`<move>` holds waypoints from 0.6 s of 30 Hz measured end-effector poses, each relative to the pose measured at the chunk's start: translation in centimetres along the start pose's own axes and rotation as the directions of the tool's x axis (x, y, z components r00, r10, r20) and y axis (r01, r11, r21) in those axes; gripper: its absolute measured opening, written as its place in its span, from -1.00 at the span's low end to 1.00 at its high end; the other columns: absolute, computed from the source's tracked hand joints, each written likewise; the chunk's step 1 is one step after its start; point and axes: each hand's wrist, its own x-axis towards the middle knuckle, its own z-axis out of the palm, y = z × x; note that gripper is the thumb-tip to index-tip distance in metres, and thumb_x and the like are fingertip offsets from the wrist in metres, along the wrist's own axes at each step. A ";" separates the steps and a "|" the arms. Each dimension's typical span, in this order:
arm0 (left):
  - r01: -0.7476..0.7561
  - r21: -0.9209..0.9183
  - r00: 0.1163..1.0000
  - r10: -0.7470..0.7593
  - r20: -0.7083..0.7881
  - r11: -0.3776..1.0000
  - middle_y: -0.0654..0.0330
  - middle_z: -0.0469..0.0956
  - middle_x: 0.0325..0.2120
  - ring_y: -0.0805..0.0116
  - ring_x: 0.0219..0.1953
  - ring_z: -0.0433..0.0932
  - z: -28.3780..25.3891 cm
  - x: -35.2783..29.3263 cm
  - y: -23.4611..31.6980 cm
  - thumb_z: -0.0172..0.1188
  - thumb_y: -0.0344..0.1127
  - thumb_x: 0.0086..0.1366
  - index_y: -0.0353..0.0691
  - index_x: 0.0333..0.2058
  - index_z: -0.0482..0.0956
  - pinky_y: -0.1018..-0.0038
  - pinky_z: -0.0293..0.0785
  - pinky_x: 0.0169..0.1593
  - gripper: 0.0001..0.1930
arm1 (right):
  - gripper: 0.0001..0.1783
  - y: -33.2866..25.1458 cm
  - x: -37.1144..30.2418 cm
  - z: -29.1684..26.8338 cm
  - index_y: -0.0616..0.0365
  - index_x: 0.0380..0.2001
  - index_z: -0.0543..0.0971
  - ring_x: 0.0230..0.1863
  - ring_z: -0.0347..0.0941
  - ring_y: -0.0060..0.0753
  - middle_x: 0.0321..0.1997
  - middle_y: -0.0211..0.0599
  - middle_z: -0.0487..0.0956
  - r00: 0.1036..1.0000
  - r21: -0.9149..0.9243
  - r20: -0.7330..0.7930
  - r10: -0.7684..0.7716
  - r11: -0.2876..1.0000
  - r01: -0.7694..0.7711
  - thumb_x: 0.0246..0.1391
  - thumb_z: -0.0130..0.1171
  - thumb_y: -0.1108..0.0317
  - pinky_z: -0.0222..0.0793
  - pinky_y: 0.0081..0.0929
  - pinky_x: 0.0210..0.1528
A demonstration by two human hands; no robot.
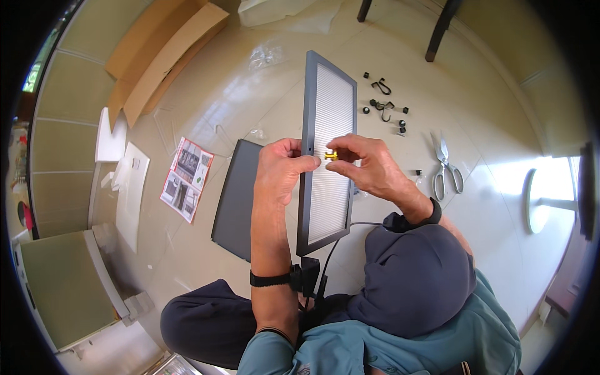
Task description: The person fits a textured mesh panel into a rectangular frame, removes it, and uses shears to cut small yellow components from a plastic strip while seated on the floor.
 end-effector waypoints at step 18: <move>0.065 0.178 0.945 -0.118 0.304 0.982 0.11 0.60 -0.36 0.39 -0.32 0.56 6.3 1.9 -0.2 0.26 -0.69 -0.07 -0.50 -0.23 0.55 0.50 0.48 -0.13 -0.67 | -0.74 2.5 -3.2 -2.6 0.32 -0.23 0.54 -0.38 0.62 -0.46 -0.42 -0.18 0.67 0.956 0.028 -0.285 0.066 0.998 -0.061 0.10 0.35 0.38 0.54 -0.52 -0.31</move>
